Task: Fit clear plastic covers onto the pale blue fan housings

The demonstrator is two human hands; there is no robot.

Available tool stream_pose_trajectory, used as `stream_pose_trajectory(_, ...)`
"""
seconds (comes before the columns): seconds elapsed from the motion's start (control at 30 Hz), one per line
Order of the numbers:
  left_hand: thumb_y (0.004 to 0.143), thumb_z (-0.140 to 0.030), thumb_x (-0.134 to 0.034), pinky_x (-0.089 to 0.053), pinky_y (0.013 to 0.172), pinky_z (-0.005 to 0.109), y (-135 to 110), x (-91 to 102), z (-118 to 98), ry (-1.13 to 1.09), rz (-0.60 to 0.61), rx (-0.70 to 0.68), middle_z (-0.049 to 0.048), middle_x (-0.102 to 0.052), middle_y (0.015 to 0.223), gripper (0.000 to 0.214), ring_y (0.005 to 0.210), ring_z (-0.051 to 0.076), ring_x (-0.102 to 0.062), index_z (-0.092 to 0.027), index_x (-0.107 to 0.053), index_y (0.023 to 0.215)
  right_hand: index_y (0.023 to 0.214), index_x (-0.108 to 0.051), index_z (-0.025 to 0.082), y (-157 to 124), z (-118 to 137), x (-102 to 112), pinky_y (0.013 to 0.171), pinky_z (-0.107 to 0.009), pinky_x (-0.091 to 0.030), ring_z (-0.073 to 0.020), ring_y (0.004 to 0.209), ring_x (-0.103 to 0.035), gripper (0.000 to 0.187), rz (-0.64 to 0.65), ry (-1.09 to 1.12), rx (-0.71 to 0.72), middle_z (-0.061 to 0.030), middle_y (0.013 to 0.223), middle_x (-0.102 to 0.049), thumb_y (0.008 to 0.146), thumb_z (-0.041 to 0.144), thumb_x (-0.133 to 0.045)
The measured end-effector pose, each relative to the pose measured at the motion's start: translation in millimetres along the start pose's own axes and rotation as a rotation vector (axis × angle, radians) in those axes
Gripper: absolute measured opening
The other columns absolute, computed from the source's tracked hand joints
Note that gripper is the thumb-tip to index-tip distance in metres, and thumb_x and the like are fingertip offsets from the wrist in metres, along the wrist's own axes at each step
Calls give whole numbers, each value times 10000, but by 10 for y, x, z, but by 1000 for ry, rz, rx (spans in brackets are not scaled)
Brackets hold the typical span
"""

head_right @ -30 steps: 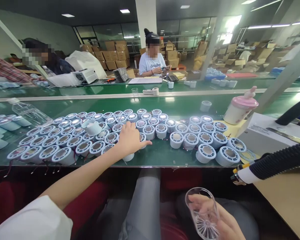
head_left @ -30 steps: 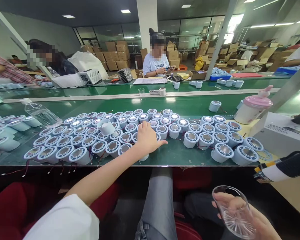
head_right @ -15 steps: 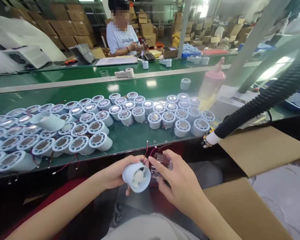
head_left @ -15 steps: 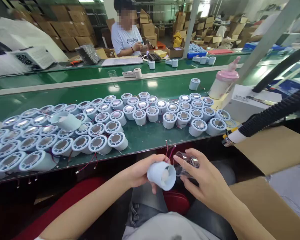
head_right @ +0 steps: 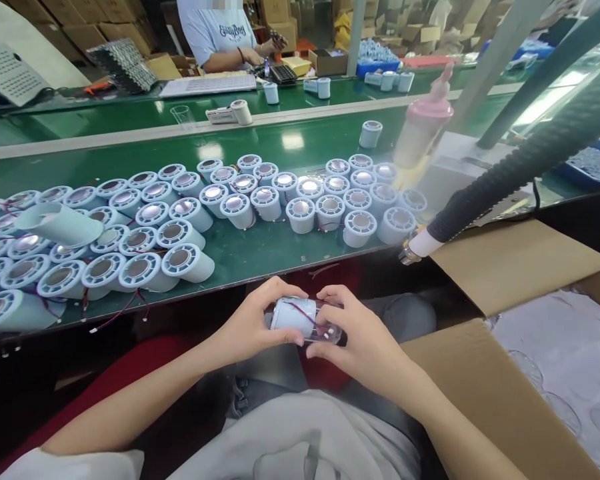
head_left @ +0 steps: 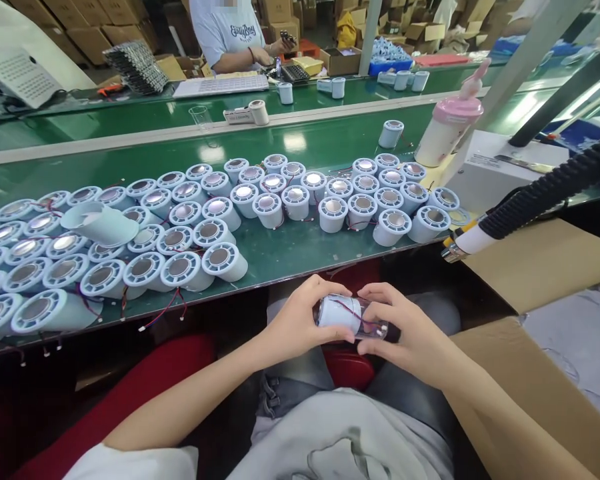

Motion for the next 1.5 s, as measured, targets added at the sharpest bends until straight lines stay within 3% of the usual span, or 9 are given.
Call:
stream_pose_trajectory(0.1, 567, -517, -854, -482, 922, 404, -11, -21, 88, 19, -24, -56, 53, -506, 1059, 647, 1015, 246, -547, -293, -680, 1149, 742, -643, 212, -17, -19, 22, 770, -320, -567, -225, 984, -647, 196, -63, 222, -44, -82, 1079, -629, 910, 286, -573)
stream_pose_trajectory(0.23, 586, -436, -869, -425, 1043, 499, -24, -43, 104, 20, 54, -110, 108, -453, 1320, 661, 1194, 314, -502, -299, -661, 1199, 683, -680, 197, -37, -69, 20, 654, -278, -582, -224, 898, -672, 236, -185, 480, -176, -90, 1006, -685, 878, 319, -625)
stream_pose_trajectory(0.43, 696, -231, -804, -524, 960, 404, -44, -115, 37, -400, 189, 3, 102, -565, 1341, 704, 1185, 267, -586, -269, -517, 1338, 713, -743, 214, -65, -139, 50, 697, -325, -631, -262, 982, -701, 182, -226, 784, -224, -80, 1039, -742, 827, 353, -718)
stream_pose_trajectory(0.5, 702, -220, -797, -530, 948, 403, -56, -139, 38, -535, 180, 75, 117, -550, 1356, 692, 1162, 260, -601, -246, -503, 1328, 890, -763, 251, -103, -130, 66, 820, -380, -621, -292, 1129, -648, 117, -179, 677, -110, -77, 1201, -698, 790, 311, -764)
stream_pose_trajectory(0.63, 724, -269, -789, -549, 884, 399, -80, -157, 38, -679, 195, 159, 129, -579, 1310, 681, 1124, 265, -615, -246, -476, 1328, 1149, -681, 291, -219, -92, 75, 999, -427, -534, -288, 1224, -589, 401, -134, 213, 89, -64, 1382, -583, 775, 166, -753)
stream_pose_trajectory(0.77, 699, -288, -814, -542, 904, 402, -86, -110, -31, -555, 241, 103, 120, -566, 1343, 749, 1109, 269, -623, -267, -479, 1368, 1109, -646, 276, -292, -104, 79, 957, -395, -565, -268, 1151, -641, 349, -132, 187, 81, -63, 1343, -615, 788, 176, -740)
stream_pose_trajectory(0.93, 690, -264, -828, -499, 1001, 371, -103, -47, -110, -433, 229, -18, 90, -538, 1401, 750, 1218, 260, -568, -293, -515, 1371, 1185, -601, 274, -322, -131, 81, 938, -370, -578, -269, 1165, -630, 452, -80, 401, -5, -67, 1312, -628, 774, 202, -774)
stream_pose_trajectory(1.27, 683, -253, -836, -466, 1047, 348, -118, -1, -118, -275, 219, -174, 84, -548, 1401, 796, 1279, 253, -523, -287, -484, 1397, 1184, -598, 358, -298, -102, 91, 912, -291, -567, -200, 1129, -620, 416, 42, 719, -175, -3, 1241, -621, 816, 259, -765)
stream_pose_trajectory(1.5, 682, -202, -830, -467, 1044, 338, -110, 9, -112, -238, 218, -203, 77, -537, 1417, 806, 1292, 248, -512, -291, -473, 1399, 1149, -585, 290, -277, -96, 52, 765, -212, -549, -144, 917, -644, 384, 106, 962, -319, -11, 1057, -659, 816, 367, -760)
Point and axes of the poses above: each hand's wrist, its own y-axis towards the middle knuckle, its own x-axis out of the back of the hand, z = x × y, the point moved 2 cm from there along y, towards the middle knuckle
